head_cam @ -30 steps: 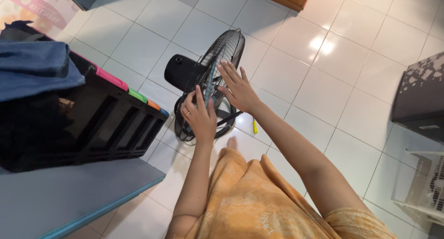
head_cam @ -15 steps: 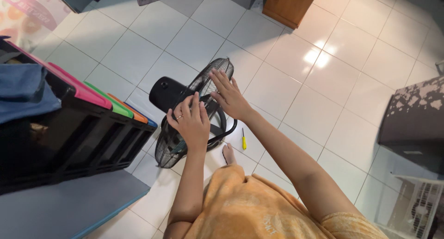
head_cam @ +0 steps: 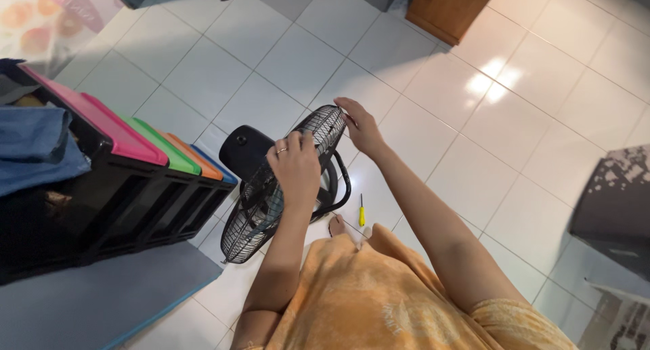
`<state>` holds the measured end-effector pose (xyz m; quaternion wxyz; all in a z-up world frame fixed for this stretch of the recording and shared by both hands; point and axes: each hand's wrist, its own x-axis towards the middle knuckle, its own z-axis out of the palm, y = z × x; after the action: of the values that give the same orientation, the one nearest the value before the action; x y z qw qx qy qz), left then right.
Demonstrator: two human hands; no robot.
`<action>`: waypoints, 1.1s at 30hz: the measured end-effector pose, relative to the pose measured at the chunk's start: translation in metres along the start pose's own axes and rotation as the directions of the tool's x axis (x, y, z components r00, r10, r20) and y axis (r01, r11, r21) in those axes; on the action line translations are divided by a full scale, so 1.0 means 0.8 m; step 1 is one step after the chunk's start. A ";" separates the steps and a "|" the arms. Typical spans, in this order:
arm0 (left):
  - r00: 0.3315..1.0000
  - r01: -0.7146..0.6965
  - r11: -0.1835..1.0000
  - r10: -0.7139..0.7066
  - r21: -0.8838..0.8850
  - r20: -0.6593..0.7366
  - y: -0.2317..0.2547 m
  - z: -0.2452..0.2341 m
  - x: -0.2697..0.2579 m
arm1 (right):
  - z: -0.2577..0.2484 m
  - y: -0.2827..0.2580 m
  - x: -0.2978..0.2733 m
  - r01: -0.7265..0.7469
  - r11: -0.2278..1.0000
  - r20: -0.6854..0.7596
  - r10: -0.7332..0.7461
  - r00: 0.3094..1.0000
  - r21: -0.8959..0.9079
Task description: The person reassembles a standing electric fan by hand, attaching the front wire cage to the fan head and securing it. They then plug the fan's power cord into a wall outlet and test the fan by turning it on.
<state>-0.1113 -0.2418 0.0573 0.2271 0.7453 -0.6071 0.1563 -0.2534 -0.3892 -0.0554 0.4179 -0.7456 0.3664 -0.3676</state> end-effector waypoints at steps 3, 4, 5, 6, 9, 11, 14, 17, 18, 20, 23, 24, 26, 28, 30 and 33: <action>0.998 0.007 1.000 -0.006 -0.023 0.062 0.005 0.016 0.010 | -0.003 0.025 0.013 0.097 0.993 0.072 -0.092 0.993 -0.070; 0.998 0.000 1.000 0.002 -0.027 0.055 0.007 0.022 0.013 | -0.006 0.031 0.017 0.117 0.992 0.089 -0.111 0.990 -0.057; 0.999 -0.008 0.999 0.009 -0.032 0.048 0.010 0.028 0.016 | -0.009 0.036 0.021 0.136 0.990 0.105 -0.130 0.986 -0.045; 0.999 -0.010 0.999 0.011 -0.033 0.042 0.012 0.033 0.018 | -0.011 0.039 0.025 0.156 0.987 0.126 -0.151 0.980 -0.029; 0.993 -0.001 0.998 0.008 -0.064 0.119 0.022 0.048 0.021 | -0.024 0.044 0.037 0.104 0.995 0.213 -0.101 0.972 -0.005; 0.995 -0.036 0.999 0.040 -0.038 0.094 0.025 0.053 0.021 | -0.031 0.041 0.042 0.149 0.986 0.288 -0.123 0.950 -0.073; 0.995 -0.034 0.999 0.034 -0.006 0.092 0.028 0.057 0.027 | -0.036 0.035 0.053 0.159 0.987 0.339 -0.150 0.929 0.001; 0.997 0.002 1.000 -0.002 0.004 0.076 0.036 0.055 0.028 | -0.044 0.031 0.062 0.279 0.959 0.379 -0.273 0.884 0.039; 0.998 0.010 1.000 -0.010 0.004 0.063 0.038 0.055 0.027 | -0.047 0.031 0.065 0.345 0.938 0.390 -0.331 0.860 0.034; 0.997 0.023 0.998 -0.026 0.053 0.068 0.042 0.054 0.025 | -0.051 0.030 0.071 0.364 0.930 0.424 -0.352 0.834 0.056; 0.998 0.033 0.997 -0.036 0.067 0.048 0.045 0.048 0.021 | -0.053 0.028 0.082 0.427 0.903 0.467 -0.398 0.789 0.049; 0.999 0.033 0.998 -0.036 0.062 0.037 0.045 0.045 0.018 | -0.052 0.028 0.084 0.452 0.891 0.479 -0.414 0.774 0.040; 0.994 0.105 0.990 -0.108 0.094 0.020 0.050 0.043 0.015 | -0.052 0.029 0.090 0.479 0.874 0.505 -0.452 0.735 0.084; 0.985 0.175 0.976 -0.173 0.133 -0.024 0.061 0.045 0.014 | -0.055 0.033 0.096 0.480 0.866 0.525 -0.477 0.705 0.141; 0.968 0.245 0.952 -0.230 0.181 -0.098 0.075 0.048 0.016 | -0.054 0.036 0.103 0.456 0.864 0.541 -0.494 0.681 0.214; 0.930 0.340 0.923 -0.303 0.178 -0.207 0.094 0.055 0.021 | -0.055 0.045 0.114 0.271 0.919 0.623 -0.394 0.676 0.287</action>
<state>-0.1829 -0.2908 0.0397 0.2219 0.8382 -0.4336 0.2452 -0.2575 -0.4960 -0.0490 0.5090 -0.8426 0.0167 -0.1752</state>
